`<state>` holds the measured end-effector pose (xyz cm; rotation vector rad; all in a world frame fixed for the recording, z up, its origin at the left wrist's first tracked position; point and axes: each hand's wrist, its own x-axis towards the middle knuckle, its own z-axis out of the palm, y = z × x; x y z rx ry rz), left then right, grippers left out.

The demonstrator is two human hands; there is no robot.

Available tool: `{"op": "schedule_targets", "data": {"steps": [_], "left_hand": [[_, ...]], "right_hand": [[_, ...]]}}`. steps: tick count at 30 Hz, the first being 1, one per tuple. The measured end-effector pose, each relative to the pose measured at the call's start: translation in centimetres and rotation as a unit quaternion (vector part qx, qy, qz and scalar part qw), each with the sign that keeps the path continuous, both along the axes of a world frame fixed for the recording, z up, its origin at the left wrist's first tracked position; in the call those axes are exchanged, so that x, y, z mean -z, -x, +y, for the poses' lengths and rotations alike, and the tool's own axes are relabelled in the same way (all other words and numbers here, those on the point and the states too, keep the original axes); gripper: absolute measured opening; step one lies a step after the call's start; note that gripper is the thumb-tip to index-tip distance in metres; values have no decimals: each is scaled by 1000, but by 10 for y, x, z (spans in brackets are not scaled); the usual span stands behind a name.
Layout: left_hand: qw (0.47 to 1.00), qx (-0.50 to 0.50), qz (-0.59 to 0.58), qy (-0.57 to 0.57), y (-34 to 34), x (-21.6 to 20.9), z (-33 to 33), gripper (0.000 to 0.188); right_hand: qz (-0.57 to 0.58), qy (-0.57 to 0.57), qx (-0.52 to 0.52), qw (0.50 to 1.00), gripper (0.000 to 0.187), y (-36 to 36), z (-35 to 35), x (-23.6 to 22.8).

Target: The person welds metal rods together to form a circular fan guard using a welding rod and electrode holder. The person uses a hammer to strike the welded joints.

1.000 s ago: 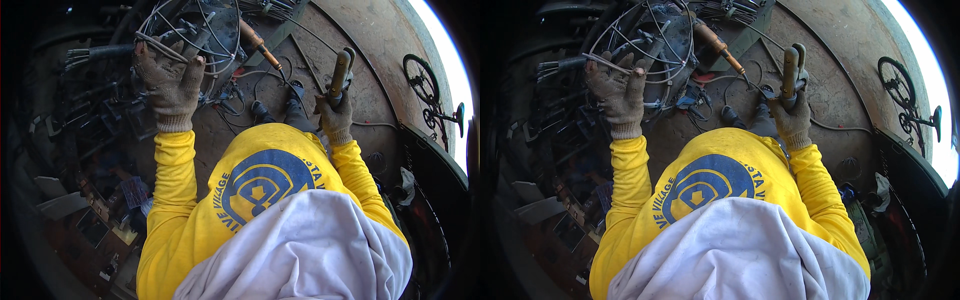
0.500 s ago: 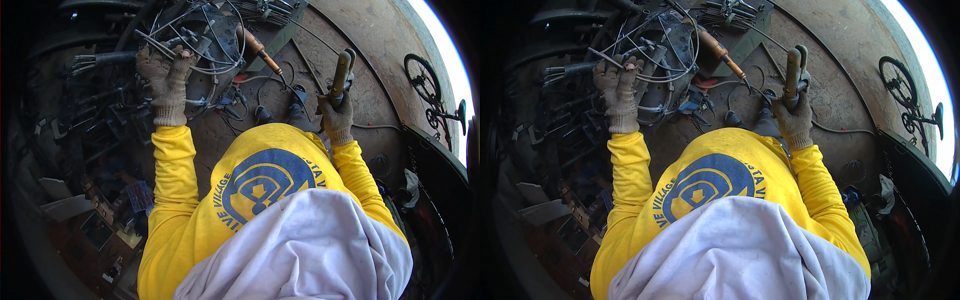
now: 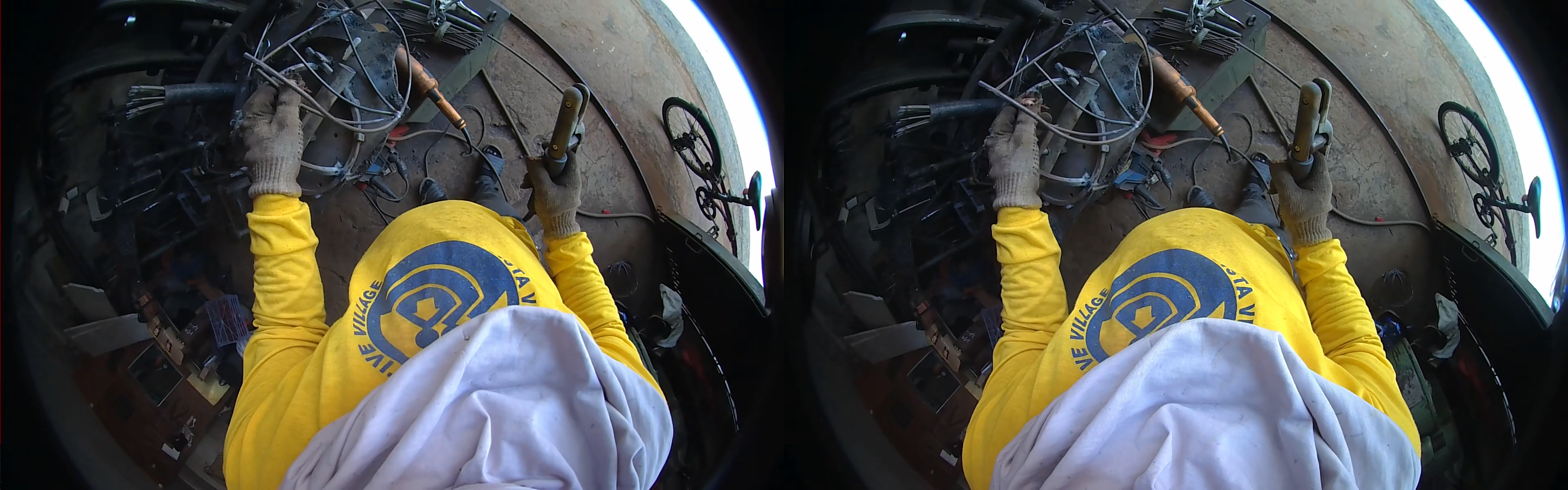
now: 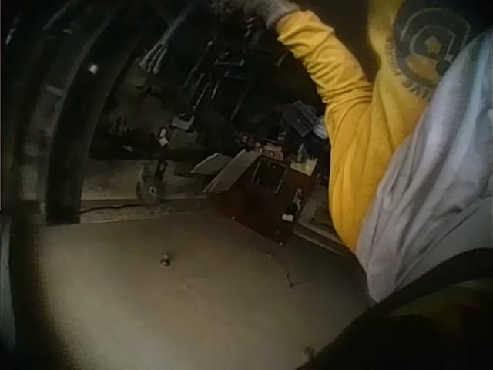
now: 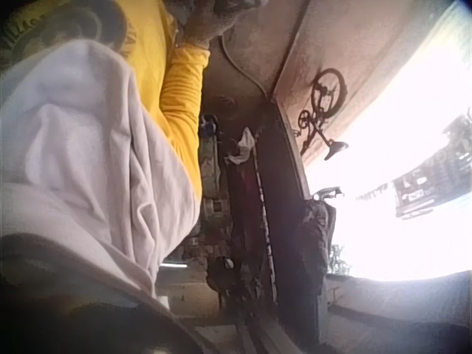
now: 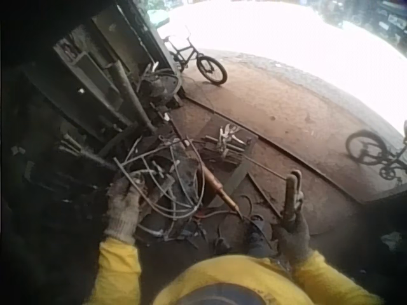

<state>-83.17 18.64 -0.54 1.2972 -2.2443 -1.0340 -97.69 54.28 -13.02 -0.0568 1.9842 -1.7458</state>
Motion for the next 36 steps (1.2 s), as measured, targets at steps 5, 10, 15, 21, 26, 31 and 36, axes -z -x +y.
{"op": "schedule_targets", "data": {"steps": [5,10,15,21,26,31,36], "left_hand": [[977,8,121,-176,8,-5,3,23],[790,73,356,-493,10,12,-15,22],[751,110,374,-533,18,4,-10,21],[876,25,245,-415,56,-37,4,23],[819,126,313,-464,69,-23,5,19],[820,263,241,-447,108,-1,10,17],[845,288,259,-369,123,4,14,19]], "right_hand": [[-5,-2,-1,1000,37,3,-4,-4],[-13,29,17,999,37,6,-2,-1],[-8,33,41,999,37,11,3,-1],[-4,22,68,997,36,19,10,-4],[-2,17,67,998,35,22,12,-2],[0,12,59,998,35,22,11,4],[3,3,65,998,34,23,8,2]]}}
